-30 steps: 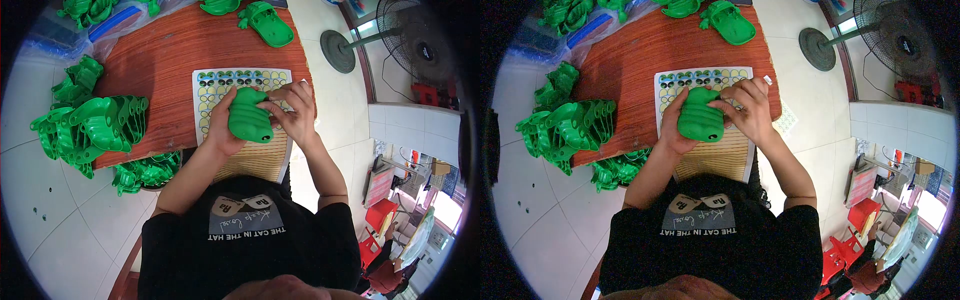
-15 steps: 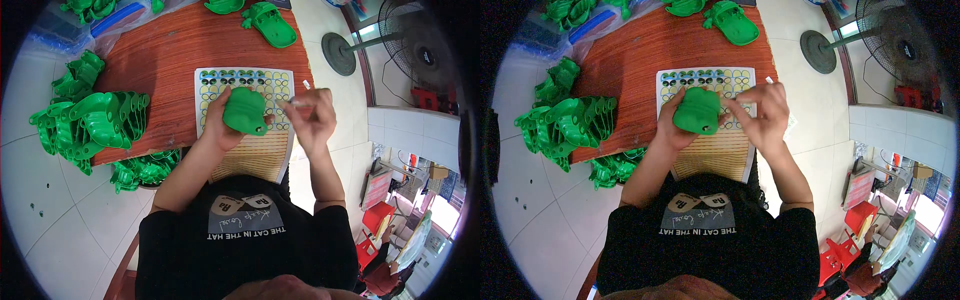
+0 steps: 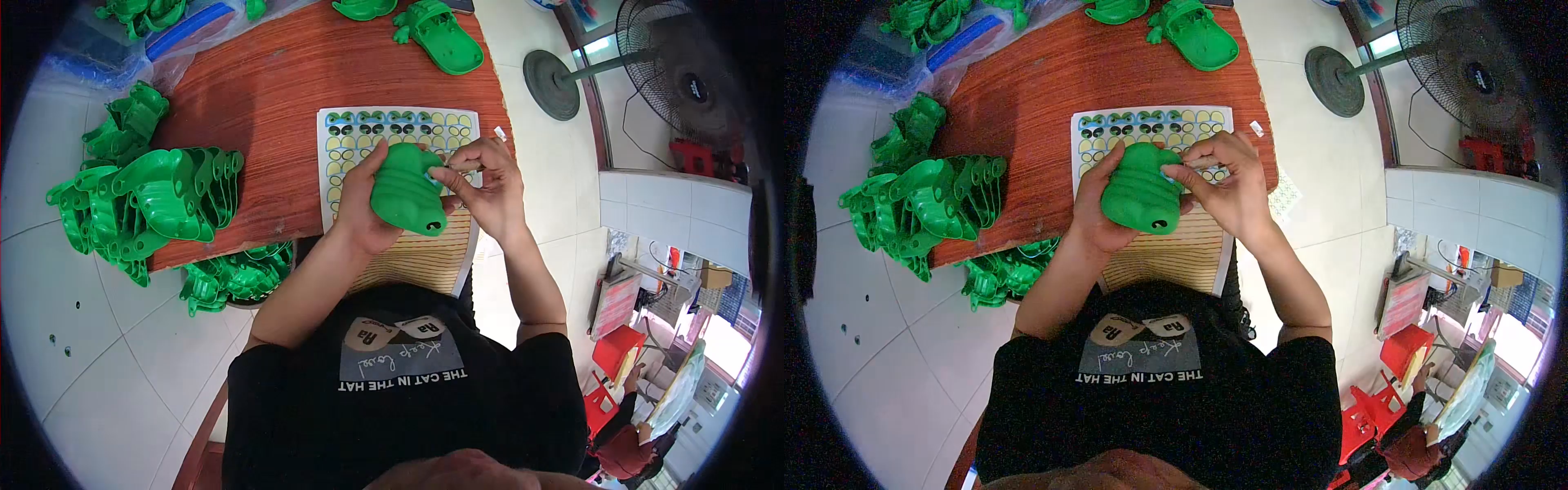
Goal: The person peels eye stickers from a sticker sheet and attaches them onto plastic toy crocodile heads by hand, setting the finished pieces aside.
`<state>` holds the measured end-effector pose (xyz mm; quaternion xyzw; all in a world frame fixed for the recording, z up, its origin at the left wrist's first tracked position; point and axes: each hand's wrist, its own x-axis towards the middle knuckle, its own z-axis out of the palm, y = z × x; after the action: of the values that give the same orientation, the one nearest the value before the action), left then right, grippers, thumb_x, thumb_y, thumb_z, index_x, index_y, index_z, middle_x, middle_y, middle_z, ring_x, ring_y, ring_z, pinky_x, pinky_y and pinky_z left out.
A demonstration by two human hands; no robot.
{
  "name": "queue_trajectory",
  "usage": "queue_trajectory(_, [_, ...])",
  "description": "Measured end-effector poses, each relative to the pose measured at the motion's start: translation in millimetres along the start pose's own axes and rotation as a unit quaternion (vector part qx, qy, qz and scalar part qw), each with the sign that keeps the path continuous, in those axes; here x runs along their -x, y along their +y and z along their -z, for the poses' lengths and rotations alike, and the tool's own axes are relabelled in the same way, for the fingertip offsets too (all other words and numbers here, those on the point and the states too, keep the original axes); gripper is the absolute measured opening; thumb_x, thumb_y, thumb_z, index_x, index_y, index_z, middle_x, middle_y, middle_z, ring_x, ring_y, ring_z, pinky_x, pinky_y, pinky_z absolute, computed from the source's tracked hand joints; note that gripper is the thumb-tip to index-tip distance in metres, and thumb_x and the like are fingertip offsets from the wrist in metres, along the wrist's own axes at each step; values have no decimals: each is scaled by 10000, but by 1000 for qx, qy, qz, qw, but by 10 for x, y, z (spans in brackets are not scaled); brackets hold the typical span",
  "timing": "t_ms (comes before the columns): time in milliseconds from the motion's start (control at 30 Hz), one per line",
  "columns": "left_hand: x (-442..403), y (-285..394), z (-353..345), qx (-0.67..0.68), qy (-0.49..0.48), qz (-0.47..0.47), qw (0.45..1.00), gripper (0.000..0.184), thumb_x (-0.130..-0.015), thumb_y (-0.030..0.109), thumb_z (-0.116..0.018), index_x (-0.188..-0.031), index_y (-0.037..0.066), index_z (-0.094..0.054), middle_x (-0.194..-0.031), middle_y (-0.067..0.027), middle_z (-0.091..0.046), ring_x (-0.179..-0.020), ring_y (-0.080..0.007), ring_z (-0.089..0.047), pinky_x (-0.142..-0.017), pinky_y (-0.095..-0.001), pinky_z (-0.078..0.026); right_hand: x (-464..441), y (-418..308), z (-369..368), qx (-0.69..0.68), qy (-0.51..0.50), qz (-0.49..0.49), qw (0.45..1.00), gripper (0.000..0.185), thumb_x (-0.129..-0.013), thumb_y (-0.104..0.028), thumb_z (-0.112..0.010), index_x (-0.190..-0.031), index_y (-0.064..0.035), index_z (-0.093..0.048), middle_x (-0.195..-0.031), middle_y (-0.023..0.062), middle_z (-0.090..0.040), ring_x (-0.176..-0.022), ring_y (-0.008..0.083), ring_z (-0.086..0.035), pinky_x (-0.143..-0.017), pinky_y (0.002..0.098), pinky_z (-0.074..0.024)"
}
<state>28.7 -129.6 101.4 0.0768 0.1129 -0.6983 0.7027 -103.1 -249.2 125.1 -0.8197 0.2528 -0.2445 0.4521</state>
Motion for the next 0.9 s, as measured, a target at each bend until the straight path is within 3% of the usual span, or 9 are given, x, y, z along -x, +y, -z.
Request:
queue_trajectory(167, [-4,4,23,-9,-18,4,1000,426,-968,409,-375,-1146,61,-546,-1162,-149,-576,-1061,-329,-576,-925,-633,-417,-33,-39,16,64,5,56,996,204,-683,-60,-798,-773,-61,-614,-754,17,-606,-760,152,-538,-767,310,-385])
queue_trajectory(533, [-4,-2,27,-15,20,10,1000,433,-960,421,-392,-1148,65,-551,-1161,-137,-577,-1070,-324,-573,-939,-610,-416,-14,-34,24,68,10,61,996,212,-659,-42,-807,-766,-53,-624,-760,24,-602,-755,161,-525,-735,308,-396])
queue_trajectory(633, [-7,-5,46,3,-20,14,1000,433,-961,422,-389,-1147,65,-550,-1159,-138,-576,-1069,-322,-572,-942,-609,-412,-20,-41,22,73,6,50,996,207,-658,-46,-808,-762,-51,-629,-758,25,-603,-762,164,-525,-736,311,-399])
queue_trajectory(900, [5,-4,38,-1,-8,15,1000,445,-968,420,-368,-1155,55,-543,-1166,-150,-571,-1075,-323,-569,-938,-597,-422,-19,-49,4,126,29,78,989,219,-646,-84,-817,-764,-60,-634,-751,36,-603,-768,184,-534,-740,331,-400])
